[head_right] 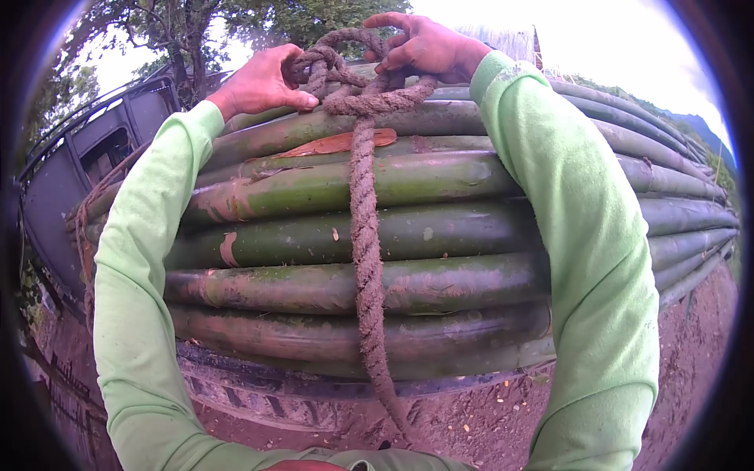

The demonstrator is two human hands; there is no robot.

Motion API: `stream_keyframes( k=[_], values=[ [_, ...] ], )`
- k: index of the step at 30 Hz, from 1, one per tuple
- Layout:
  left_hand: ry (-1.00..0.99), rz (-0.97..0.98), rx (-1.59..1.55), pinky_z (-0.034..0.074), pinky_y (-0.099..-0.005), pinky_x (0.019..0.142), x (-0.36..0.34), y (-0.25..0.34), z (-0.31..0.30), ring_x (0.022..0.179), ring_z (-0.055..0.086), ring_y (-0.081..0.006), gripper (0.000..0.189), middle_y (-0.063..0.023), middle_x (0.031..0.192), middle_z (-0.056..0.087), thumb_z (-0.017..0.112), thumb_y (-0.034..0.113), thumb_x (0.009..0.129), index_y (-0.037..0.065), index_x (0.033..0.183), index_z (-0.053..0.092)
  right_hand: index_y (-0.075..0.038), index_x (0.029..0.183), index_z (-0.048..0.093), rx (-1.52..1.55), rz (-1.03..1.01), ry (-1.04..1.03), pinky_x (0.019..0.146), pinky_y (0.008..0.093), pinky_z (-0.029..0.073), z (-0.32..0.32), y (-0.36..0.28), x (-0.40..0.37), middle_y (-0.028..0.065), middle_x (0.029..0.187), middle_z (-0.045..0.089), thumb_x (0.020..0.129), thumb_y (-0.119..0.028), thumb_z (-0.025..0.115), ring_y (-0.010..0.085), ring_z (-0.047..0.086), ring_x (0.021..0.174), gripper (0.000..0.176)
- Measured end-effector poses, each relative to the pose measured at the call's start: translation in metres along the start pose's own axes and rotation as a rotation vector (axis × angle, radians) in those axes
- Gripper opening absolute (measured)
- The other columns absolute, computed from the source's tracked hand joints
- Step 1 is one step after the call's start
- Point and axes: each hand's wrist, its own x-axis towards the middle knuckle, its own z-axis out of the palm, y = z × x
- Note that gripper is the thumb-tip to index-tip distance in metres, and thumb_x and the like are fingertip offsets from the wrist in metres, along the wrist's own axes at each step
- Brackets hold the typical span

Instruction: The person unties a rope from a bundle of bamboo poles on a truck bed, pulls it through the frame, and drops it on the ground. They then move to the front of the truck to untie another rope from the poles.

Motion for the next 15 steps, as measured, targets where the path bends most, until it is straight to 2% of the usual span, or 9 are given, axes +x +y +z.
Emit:
stream_keyframes(
  k=[1, 5, 8, 9, 12, 13, 15],
  values=[
    [0.100, 0.086, 0.087, 0.049, -0.0367, 0.086, -0.003, -0.001, 0.000, 0.095, 0.063, -0.0271, 0.077, -0.0221, 0.103, 0.062, 0.082, 0.042, 0.065, -0.010, 0.115, 0.053, -0.006, 0.144, 0.031, 0.018, -0.014, 0.011, 0.089, 0.0362, 0.055, 0.002, 0.000, 0.003, 0.0148, 0.116, 0.060, 0.082, 0.007, 0.055, 0.0221, 0.064, 0.097, 0.067],
    [0.070, 0.039, 0.251, 0.047, -0.0398, 0.089, 0.000, -0.001, 0.003, 0.096, 0.060, -0.0345, 0.080, -0.0226, 0.101, 0.061, 0.080, 0.050, 0.062, -0.008, 0.110, 0.054, -0.005, 0.144, 0.032, -0.039, -0.044, 0.016, 0.085, 0.0350, 0.056, 0.011, -0.006, 0.009, 0.0148, 0.110, 0.062, 0.081, -0.002, 0.063, 0.0221, 0.066, 0.091, 0.069],
    [0.270, 0.157, 0.223, 0.049, -0.0392, 0.086, 0.004, -0.012, 0.009, 0.094, 0.061, -0.0324, 0.078, -0.0229, 0.104, 0.061, 0.080, 0.049, 0.062, -0.008, 0.110, 0.055, 0.001, 0.126, 0.051, -0.668, 0.051, 0.102, 0.073, 0.0294, 0.055, 0.025, -0.040, 0.017, 0.0153, 0.096, 0.065, 0.076, -0.005, 0.069, 0.0221, 0.066, 0.094, 0.054],
    [0.306, 0.160, 0.175, 0.051, -0.0384, 0.084, 0.005, -0.016, 0.005, 0.091, 0.063, -0.0304, 0.075, -0.0218, 0.105, 0.062, 0.079, 0.047, 0.062, -0.006, 0.110, 0.056, 0.003, 0.114, 0.057, -0.935, 0.003, 0.149, 0.070, 0.0285, 0.054, 0.026, -0.040, 0.032, 0.0133, 0.092, 0.066, 0.073, -0.010, 0.074, 0.0199, 0.067, 0.091, 0.046],
    [0.255, 0.120, 0.106, 0.052, -0.0373, 0.083, 0.004, -0.023, -0.005, 0.091, 0.065, -0.0283, 0.075, -0.0205, 0.103, 0.064, 0.079, 0.046, 0.062, -0.005, 0.112, 0.056, -0.001, 0.116, 0.058, -1.156, -1.028, 0.213, 0.084, 0.0421, 0.048, 0.024, -0.031, 0.061, 0.0178, 0.104, 0.063, 0.070, -0.017, 0.066, 0.0383, 0.059, 0.098, 0.049],
    [0.226, 0.104, 0.085, 0.051, -0.0361, 0.086, 0.002, -0.020, -0.011, 0.094, 0.065, -0.0268, 0.075, -0.0198, 0.101, 0.065, 0.079, 0.043, 0.063, -0.004, 0.116, 0.056, -0.001, 0.112, 0.061, -1.105, -0.898, 0.171, 0.084, 0.0425, 0.049, 0.030, -0.036, 0.070, 0.0177, 0.106, 0.064, 0.068, -0.024, 0.070, 0.0379, 0.061, 0.098, 0.051],
    [0.209, 0.095, 0.079, 0.051, -0.0353, 0.087, 0.002, -0.018, -0.017, 0.095, 0.065, -0.0262, 0.075, -0.0198, 0.102, 0.065, 0.078, 0.043, 0.063, -0.004, 0.118, 0.056, -0.002, 0.106, 0.064, -1.202, -0.637, 0.078, 0.081, 0.0435, 0.049, 0.039, -0.046, 0.081, 0.0180, 0.099, 0.066, 0.069, -0.023, 0.070, 0.0369, 0.062, 0.094, 0.043]
  ],
)
